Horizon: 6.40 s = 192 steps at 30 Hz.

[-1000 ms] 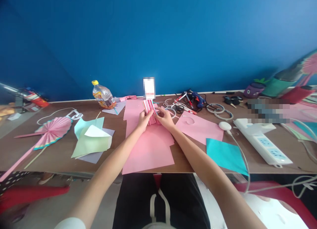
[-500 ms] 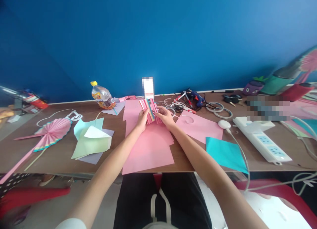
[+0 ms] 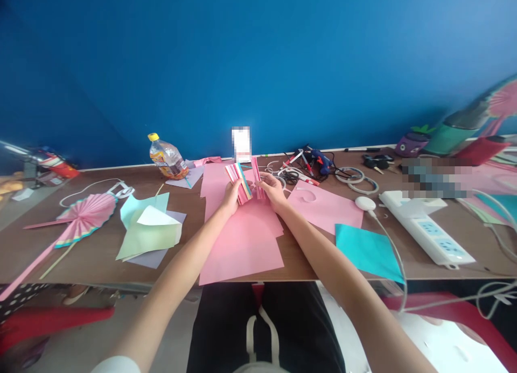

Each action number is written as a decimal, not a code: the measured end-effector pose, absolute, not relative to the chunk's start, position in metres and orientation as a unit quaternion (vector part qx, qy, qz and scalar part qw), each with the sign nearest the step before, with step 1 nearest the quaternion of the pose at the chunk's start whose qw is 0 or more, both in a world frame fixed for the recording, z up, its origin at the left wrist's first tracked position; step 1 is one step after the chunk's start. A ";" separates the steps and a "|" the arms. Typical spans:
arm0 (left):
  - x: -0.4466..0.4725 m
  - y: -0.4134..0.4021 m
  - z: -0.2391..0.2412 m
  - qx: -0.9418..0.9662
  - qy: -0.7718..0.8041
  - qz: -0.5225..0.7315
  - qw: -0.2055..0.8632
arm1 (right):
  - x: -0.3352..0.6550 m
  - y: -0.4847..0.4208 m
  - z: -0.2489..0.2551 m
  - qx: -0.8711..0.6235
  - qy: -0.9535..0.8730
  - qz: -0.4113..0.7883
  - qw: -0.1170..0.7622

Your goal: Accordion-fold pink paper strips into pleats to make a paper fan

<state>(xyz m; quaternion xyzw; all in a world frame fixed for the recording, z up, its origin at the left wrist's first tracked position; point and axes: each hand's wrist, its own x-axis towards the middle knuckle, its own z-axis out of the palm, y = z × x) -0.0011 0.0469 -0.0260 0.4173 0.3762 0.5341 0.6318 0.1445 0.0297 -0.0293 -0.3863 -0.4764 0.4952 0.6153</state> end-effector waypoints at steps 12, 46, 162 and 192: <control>-0.006 0.052 -0.029 0.426 0.340 0.527 0.652 | 0.143 0.029 -0.031 -0.380 -0.495 0.493 0.606; -0.007 0.048 -0.028 0.462 0.366 0.581 0.561 | 0.143 0.030 -0.032 -0.369 -0.501 0.480 0.618; -0.005 0.036 -0.024 0.549 0.395 0.544 0.496 | 0.129 0.011 -0.015 -0.323 -0.491 0.566 0.578; -0.011 0.052 -0.025 0.427 0.392 0.596 0.556 | 0.182 0.047 -0.025 -0.285 -0.298 0.558 0.720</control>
